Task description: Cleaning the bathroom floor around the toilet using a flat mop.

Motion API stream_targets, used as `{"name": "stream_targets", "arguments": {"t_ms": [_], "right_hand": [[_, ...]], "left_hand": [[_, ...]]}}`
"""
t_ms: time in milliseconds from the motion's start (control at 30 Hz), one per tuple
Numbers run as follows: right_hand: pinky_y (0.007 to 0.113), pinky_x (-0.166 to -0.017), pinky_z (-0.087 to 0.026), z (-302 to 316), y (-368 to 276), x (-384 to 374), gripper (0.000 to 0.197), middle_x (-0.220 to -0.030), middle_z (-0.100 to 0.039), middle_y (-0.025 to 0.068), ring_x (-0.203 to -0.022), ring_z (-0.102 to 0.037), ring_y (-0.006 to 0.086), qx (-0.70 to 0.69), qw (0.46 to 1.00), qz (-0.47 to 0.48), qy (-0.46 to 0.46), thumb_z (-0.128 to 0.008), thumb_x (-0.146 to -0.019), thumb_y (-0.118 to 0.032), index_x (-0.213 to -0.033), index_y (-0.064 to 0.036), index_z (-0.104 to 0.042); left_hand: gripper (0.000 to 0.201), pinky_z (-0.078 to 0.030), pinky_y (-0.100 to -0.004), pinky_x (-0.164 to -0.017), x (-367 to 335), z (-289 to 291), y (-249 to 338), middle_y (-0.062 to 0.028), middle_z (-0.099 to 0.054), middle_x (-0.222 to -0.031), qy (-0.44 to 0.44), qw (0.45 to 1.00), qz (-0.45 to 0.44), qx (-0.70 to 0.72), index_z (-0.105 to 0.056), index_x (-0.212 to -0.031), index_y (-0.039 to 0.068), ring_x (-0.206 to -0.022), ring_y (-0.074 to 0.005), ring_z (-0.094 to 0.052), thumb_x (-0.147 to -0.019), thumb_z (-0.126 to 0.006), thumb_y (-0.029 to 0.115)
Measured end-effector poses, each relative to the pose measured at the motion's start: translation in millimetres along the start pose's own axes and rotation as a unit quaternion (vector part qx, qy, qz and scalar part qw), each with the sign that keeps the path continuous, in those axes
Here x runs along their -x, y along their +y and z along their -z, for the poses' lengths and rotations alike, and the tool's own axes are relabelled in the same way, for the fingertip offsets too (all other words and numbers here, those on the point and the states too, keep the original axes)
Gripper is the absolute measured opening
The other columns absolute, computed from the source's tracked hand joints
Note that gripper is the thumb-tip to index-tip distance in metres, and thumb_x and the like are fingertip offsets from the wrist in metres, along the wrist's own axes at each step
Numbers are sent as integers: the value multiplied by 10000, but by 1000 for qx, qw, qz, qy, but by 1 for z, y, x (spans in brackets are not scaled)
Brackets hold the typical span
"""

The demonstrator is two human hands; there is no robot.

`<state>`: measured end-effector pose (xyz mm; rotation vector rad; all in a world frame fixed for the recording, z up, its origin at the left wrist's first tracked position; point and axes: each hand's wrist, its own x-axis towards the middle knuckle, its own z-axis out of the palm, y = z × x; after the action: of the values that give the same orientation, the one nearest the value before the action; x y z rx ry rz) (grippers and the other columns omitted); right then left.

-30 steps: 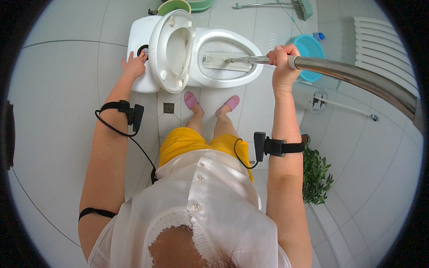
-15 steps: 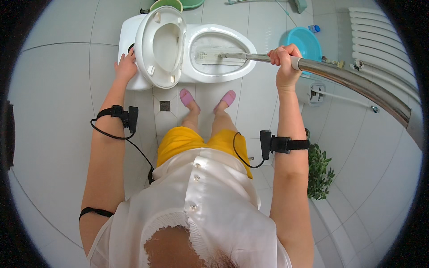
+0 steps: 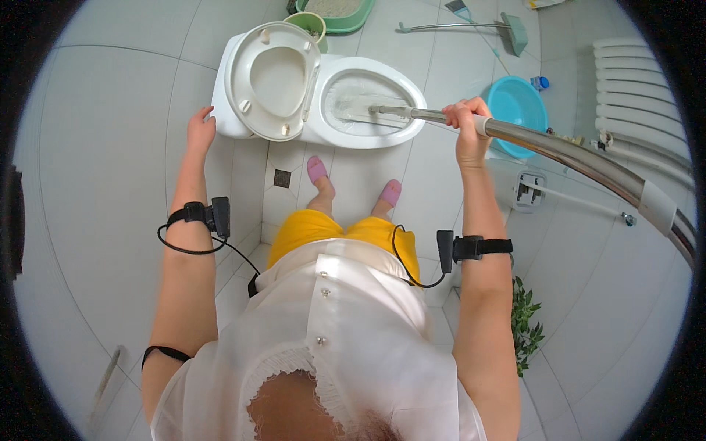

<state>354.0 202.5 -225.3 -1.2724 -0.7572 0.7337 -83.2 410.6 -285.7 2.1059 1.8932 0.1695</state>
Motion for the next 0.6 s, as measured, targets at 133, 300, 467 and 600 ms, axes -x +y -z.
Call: {"name": "stream_targets", "arguments": {"t_ms": [133,300,467,600], "right_hand": [[320,-652,-422,12,14,5,200,-532,-380,27,-525,-399,127,-25,1000,11,-4,-461,-764,-68,-597,-68,-351],[330,-707,-431,27,16,3,170,-550,-415,35,-556,-455,141,-13,1000,-24,3,-480,-768,-92,-624,-58,-398],[278,-636,-438,18,24,-23,151,-618,-520,66,-623,-538,145,3,998,-36,-50,-534,-762,-120,-676,-26,-452],[286,-558,-438,-33,18,-45,178,-630,-547,106,-604,-562,162,158,983,37,-89,-573,-734,-146,-725,10,-487]], "left_hand": [[337,-414,-336,-775,17,14,63,-157,-565,-961,6,993,68,98,-563,-1011,86,-891,-299,-535,-695,-480,170],[321,-428,-334,-741,40,10,116,-162,-582,-902,83,989,-26,121,-564,-997,71,-863,-289,-547,-709,-486,188],[346,-393,-270,-805,79,69,228,-145,-531,-1053,-19,968,-41,247,-542,-1056,91,-980,-173,-503,-719,-525,165],[297,-393,-276,-808,126,115,317,-81,-545,-900,-16,878,-330,346,-538,-1016,10,-835,-158,-521,-754,-544,149]]}}
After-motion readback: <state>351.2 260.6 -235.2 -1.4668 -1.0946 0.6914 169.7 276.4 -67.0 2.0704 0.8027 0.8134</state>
